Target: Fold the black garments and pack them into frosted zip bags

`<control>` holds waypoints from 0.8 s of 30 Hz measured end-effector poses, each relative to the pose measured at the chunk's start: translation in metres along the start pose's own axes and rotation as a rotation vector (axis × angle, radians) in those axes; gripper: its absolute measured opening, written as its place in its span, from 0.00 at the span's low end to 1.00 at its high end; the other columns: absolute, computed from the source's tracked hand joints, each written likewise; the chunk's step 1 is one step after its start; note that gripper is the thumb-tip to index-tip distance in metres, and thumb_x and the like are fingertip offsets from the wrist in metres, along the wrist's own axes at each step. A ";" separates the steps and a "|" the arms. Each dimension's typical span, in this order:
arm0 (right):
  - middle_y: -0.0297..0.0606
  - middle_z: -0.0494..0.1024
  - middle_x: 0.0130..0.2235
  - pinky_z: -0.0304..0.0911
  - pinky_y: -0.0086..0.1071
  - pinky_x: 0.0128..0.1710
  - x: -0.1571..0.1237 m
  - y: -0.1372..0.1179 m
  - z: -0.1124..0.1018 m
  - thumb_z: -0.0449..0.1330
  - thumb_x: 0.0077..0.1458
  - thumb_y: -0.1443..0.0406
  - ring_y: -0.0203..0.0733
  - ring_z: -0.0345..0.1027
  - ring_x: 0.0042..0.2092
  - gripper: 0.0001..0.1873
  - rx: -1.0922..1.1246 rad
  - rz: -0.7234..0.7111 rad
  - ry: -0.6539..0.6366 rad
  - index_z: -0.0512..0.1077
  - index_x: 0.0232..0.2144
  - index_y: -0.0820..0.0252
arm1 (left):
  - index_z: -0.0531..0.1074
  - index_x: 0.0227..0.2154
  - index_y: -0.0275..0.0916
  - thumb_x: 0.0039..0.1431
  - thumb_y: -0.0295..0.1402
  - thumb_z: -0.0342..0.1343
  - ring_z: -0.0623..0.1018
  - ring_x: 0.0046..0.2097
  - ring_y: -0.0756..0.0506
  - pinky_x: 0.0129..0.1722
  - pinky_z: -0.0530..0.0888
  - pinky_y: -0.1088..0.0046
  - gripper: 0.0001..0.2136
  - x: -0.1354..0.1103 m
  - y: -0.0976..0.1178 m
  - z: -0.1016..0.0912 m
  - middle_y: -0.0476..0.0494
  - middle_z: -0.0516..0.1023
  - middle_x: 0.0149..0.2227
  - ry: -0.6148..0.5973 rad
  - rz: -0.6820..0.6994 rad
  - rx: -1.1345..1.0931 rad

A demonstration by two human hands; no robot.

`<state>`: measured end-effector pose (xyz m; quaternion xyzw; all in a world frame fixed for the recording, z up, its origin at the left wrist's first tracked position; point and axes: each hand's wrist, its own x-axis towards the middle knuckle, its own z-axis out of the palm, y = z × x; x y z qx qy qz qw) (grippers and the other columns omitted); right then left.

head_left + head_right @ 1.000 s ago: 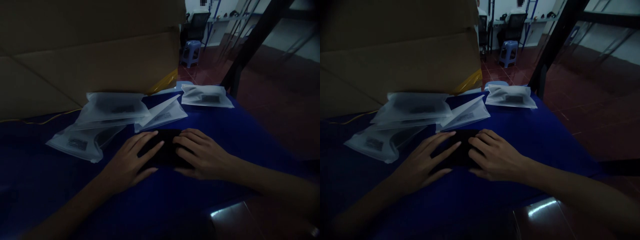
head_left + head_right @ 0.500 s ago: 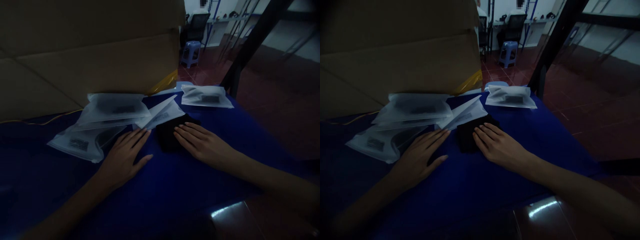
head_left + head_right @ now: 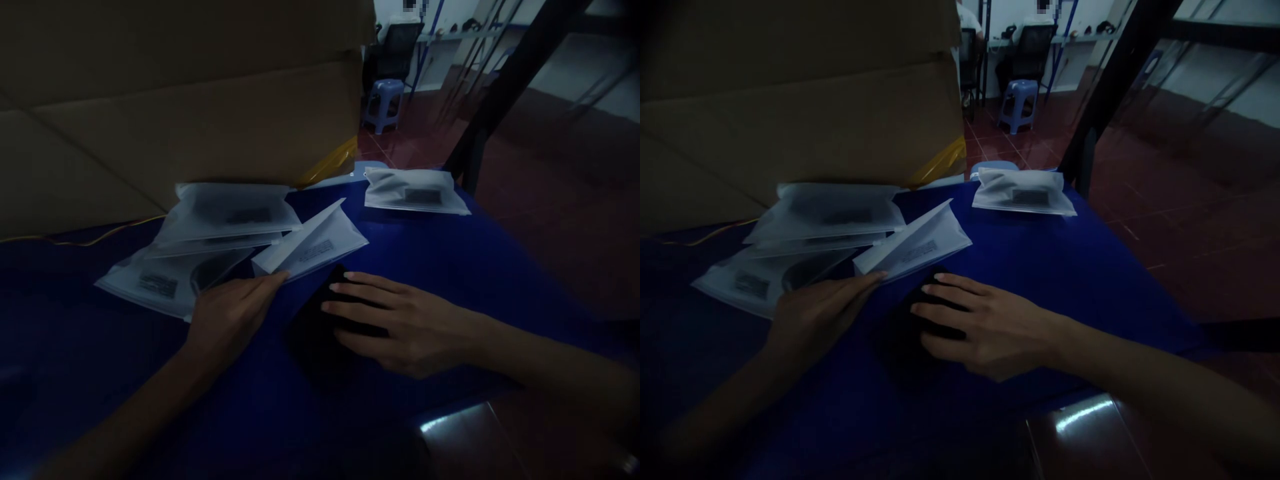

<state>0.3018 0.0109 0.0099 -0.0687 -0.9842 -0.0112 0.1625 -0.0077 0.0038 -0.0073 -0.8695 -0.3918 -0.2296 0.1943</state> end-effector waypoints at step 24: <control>0.42 0.77 0.60 0.67 0.43 0.66 0.008 -0.006 0.012 0.59 0.68 0.68 0.48 0.72 0.62 0.19 -0.272 -0.115 0.153 0.73 0.60 0.63 | 0.73 0.55 0.33 0.71 0.21 0.54 0.83 0.50 0.47 0.49 0.82 0.72 0.13 0.002 0.023 -0.009 0.41 0.82 0.51 0.001 0.051 -0.186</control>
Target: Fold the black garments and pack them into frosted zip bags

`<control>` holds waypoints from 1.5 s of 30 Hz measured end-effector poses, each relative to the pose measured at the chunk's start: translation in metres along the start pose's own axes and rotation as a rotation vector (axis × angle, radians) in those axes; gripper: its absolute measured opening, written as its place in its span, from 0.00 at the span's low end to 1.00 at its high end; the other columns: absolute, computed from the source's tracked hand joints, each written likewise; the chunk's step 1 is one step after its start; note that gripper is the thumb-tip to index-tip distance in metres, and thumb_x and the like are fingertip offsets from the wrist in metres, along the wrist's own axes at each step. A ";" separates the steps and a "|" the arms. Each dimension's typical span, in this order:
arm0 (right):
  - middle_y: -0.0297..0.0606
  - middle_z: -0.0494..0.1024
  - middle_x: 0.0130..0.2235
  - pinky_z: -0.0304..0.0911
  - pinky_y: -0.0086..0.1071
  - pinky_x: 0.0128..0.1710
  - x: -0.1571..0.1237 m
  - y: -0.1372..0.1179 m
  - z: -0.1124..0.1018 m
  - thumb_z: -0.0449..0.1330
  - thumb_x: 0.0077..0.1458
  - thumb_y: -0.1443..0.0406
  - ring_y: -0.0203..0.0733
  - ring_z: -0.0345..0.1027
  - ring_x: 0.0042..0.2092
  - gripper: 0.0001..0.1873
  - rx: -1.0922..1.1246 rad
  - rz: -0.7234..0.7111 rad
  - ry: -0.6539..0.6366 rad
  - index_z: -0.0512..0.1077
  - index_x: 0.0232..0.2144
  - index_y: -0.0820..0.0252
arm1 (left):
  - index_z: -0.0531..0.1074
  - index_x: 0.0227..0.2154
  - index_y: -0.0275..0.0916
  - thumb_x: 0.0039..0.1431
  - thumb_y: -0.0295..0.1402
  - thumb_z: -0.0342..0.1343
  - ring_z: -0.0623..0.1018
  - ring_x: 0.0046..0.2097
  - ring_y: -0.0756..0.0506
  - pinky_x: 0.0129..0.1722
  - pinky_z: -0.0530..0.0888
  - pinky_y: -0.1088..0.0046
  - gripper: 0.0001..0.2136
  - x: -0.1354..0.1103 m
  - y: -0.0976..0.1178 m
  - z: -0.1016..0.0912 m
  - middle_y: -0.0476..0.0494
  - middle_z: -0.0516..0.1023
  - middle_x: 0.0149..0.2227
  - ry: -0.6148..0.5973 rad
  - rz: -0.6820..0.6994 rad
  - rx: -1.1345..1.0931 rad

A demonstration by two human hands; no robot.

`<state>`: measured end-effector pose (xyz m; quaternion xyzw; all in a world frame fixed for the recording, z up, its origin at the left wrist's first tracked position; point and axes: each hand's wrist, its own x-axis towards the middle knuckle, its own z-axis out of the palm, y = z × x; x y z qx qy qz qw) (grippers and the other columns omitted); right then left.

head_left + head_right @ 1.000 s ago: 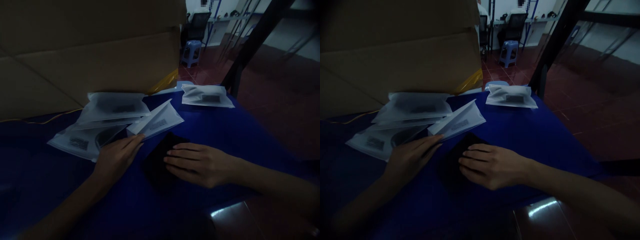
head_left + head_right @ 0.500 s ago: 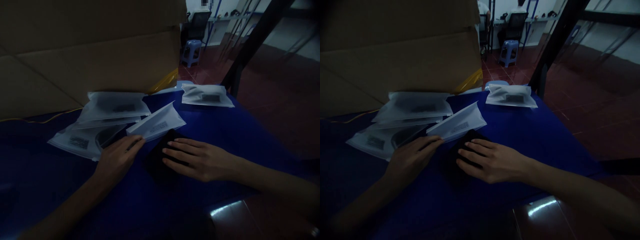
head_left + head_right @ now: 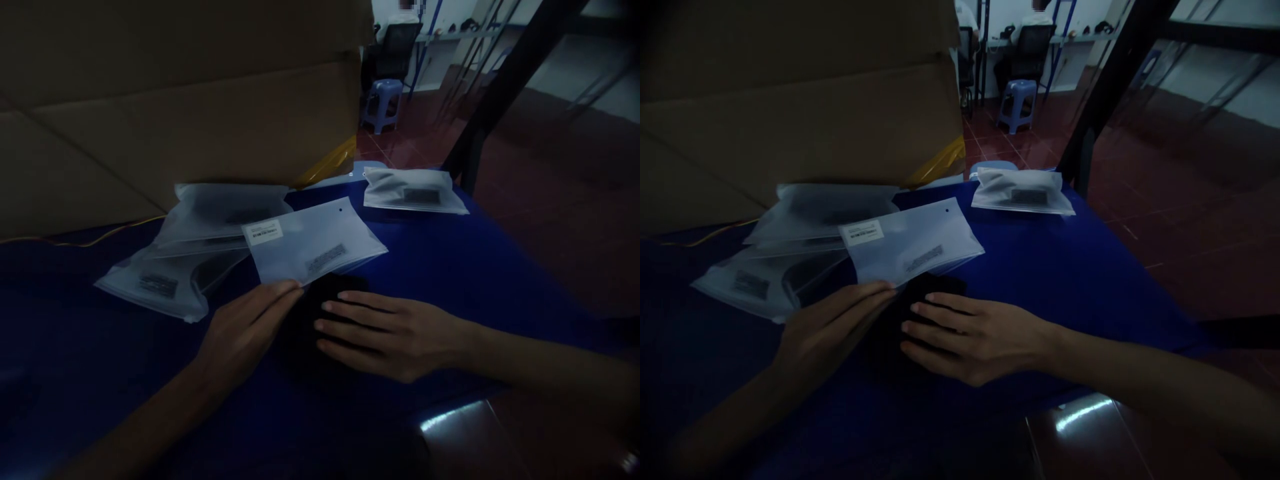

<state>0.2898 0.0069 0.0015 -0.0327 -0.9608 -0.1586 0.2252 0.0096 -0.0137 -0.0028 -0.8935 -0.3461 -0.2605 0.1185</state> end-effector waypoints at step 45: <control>0.56 0.59 0.71 0.68 0.51 0.62 -0.010 0.012 0.002 0.60 0.57 0.77 0.59 0.57 0.70 0.41 0.361 0.316 -0.294 0.56 0.71 0.60 | 0.66 0.65 0.42 0.71 0.25 0.46 0.86 0.43 0.44 0.29 0.83 0.73 0.22 -0.008 -0.008 0.011 0.42 0.82 0.53 -0.122 -0.184 -0.031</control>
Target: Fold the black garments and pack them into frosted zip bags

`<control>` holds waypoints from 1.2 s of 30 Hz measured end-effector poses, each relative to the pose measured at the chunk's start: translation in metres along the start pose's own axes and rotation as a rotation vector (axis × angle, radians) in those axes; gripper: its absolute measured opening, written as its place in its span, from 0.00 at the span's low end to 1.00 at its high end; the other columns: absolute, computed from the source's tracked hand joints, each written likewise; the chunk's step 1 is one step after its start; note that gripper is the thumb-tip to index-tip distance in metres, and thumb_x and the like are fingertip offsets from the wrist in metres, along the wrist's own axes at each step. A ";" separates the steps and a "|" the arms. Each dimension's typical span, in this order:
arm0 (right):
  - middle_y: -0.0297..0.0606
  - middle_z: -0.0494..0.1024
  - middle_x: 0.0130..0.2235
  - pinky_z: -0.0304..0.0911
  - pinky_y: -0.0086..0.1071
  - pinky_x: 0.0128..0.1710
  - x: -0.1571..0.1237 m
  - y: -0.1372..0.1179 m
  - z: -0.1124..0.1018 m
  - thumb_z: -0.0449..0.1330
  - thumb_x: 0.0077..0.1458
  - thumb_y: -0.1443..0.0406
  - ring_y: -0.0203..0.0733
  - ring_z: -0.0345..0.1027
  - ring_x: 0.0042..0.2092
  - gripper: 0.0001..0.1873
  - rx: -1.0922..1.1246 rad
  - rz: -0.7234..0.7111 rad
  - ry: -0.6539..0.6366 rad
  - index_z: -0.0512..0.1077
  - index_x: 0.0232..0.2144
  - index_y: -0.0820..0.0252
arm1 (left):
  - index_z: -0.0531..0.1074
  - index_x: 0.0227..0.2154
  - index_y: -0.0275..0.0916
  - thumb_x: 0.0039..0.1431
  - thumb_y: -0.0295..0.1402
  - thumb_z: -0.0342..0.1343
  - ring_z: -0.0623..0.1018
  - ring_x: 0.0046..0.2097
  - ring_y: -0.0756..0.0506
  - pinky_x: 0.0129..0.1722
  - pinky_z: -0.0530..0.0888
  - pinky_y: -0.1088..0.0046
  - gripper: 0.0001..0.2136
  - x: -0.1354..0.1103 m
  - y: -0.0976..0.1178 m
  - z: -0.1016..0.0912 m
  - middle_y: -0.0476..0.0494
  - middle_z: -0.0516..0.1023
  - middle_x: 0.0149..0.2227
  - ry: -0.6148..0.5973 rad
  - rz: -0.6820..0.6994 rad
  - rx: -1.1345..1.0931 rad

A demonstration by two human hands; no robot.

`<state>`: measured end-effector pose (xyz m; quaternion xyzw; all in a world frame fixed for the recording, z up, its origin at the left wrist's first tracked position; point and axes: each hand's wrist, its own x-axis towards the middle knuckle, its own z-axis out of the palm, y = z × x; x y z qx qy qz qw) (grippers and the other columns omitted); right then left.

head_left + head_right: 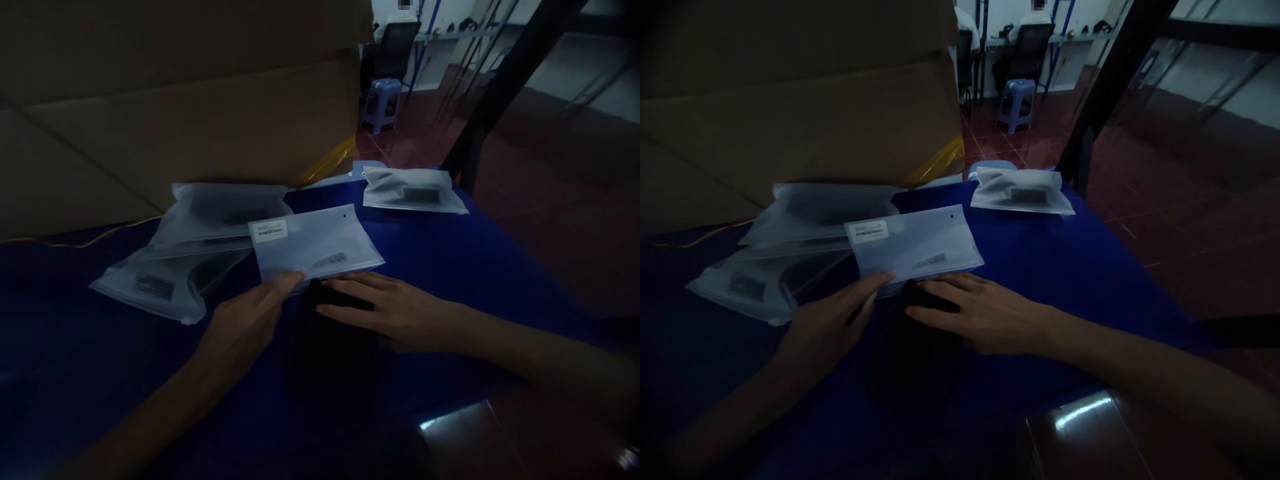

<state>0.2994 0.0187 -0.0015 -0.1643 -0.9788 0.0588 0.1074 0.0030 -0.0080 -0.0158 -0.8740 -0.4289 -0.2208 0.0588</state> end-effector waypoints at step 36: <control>0.60 0.68 0.64 0.81 0.45 0.43 0.005 -0.015 0.005 0.50 0.59 0.80 0.58 0.73 0.58 0.36 -0.279 0.207 0.116 0.58 0.69 0.64 | 0.76 0.52 0.34 0.73 0.26 0.52 0.85 0.43 0.47 0.37 0.82 0.75 0.11 0.003 0.018 -0.010 0.39 0.83 0.50 0.105 0.161 0.126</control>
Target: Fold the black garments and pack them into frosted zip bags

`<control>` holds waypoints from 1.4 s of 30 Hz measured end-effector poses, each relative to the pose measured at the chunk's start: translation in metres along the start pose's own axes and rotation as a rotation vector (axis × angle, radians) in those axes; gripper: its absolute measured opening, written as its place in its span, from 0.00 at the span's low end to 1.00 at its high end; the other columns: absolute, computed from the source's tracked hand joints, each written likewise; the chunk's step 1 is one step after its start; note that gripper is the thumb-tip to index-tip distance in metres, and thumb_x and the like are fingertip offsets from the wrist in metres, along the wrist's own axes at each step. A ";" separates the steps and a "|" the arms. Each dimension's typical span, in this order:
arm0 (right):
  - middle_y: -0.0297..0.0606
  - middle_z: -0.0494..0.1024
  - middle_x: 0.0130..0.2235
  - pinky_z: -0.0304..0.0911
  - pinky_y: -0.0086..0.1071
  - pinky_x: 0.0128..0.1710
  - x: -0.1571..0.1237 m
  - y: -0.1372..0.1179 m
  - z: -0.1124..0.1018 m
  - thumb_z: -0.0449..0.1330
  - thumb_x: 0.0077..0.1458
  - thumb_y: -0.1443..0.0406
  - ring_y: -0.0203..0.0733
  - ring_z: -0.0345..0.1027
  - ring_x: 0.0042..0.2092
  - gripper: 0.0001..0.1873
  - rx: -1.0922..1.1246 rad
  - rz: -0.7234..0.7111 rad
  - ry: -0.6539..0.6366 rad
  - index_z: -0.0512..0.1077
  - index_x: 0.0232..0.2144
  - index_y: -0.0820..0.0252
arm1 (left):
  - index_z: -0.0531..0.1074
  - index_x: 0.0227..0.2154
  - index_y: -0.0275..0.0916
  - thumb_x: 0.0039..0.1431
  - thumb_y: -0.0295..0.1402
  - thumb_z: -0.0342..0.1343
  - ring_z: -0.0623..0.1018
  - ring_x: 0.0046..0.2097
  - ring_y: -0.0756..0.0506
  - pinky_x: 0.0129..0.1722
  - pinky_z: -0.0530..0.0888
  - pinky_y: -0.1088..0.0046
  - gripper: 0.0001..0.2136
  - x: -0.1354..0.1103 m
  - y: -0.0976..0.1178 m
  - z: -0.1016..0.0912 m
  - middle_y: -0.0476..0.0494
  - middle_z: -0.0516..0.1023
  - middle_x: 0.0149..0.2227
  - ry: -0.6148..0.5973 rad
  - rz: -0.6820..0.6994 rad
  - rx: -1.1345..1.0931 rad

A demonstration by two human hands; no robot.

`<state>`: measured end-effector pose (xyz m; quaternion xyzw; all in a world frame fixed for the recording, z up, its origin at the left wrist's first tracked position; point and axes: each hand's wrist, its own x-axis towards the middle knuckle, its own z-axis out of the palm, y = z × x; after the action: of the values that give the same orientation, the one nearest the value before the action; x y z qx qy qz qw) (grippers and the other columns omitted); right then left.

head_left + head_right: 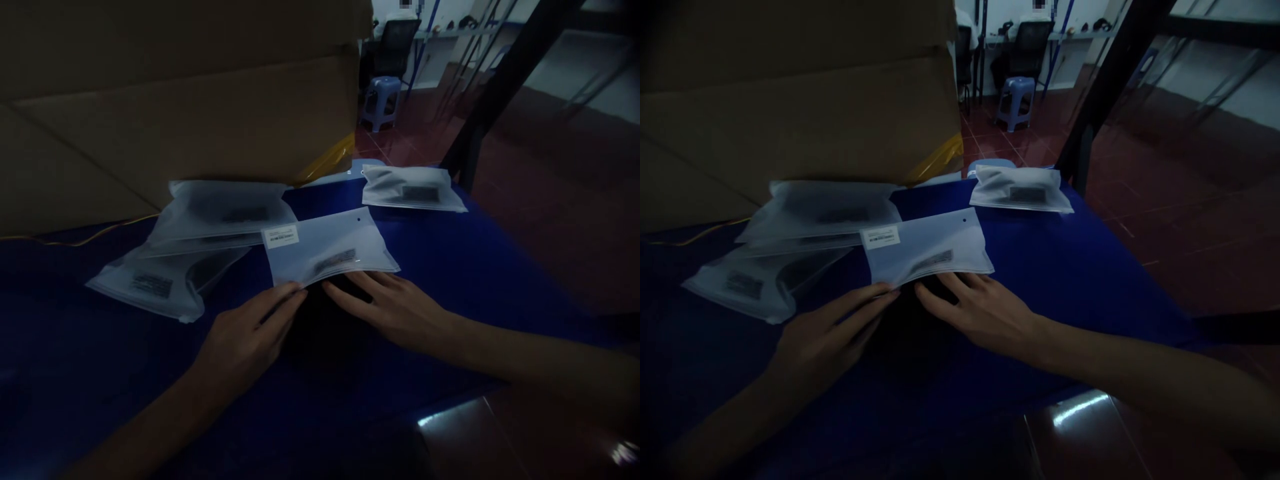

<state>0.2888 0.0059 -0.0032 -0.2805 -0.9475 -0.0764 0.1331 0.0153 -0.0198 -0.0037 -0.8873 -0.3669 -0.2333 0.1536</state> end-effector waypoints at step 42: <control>0.56 0.83 0.45 0.78 0.42 0.38 -0.002 0.012 0.008 0.52 0.61 0.80 0.52 0.80 0.42 0.18 -0.104 0.035 0.074 0.75 0.50 0.75 | 0.76 0.49 0.36 0.69 0.20 0.54 0.80 0.49 0.50 0.54 0.80 0.72 0.11 0.007 0.017 -0.015 0.49 0.82 0.41 0.032 0.153 -0.387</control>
<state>0.2959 0.0166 -0.0108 -0.3006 -0.9316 -0.1334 0.1549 0.0277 -0.0341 0.0105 -0.9218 -0.2442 -0.3011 0.0036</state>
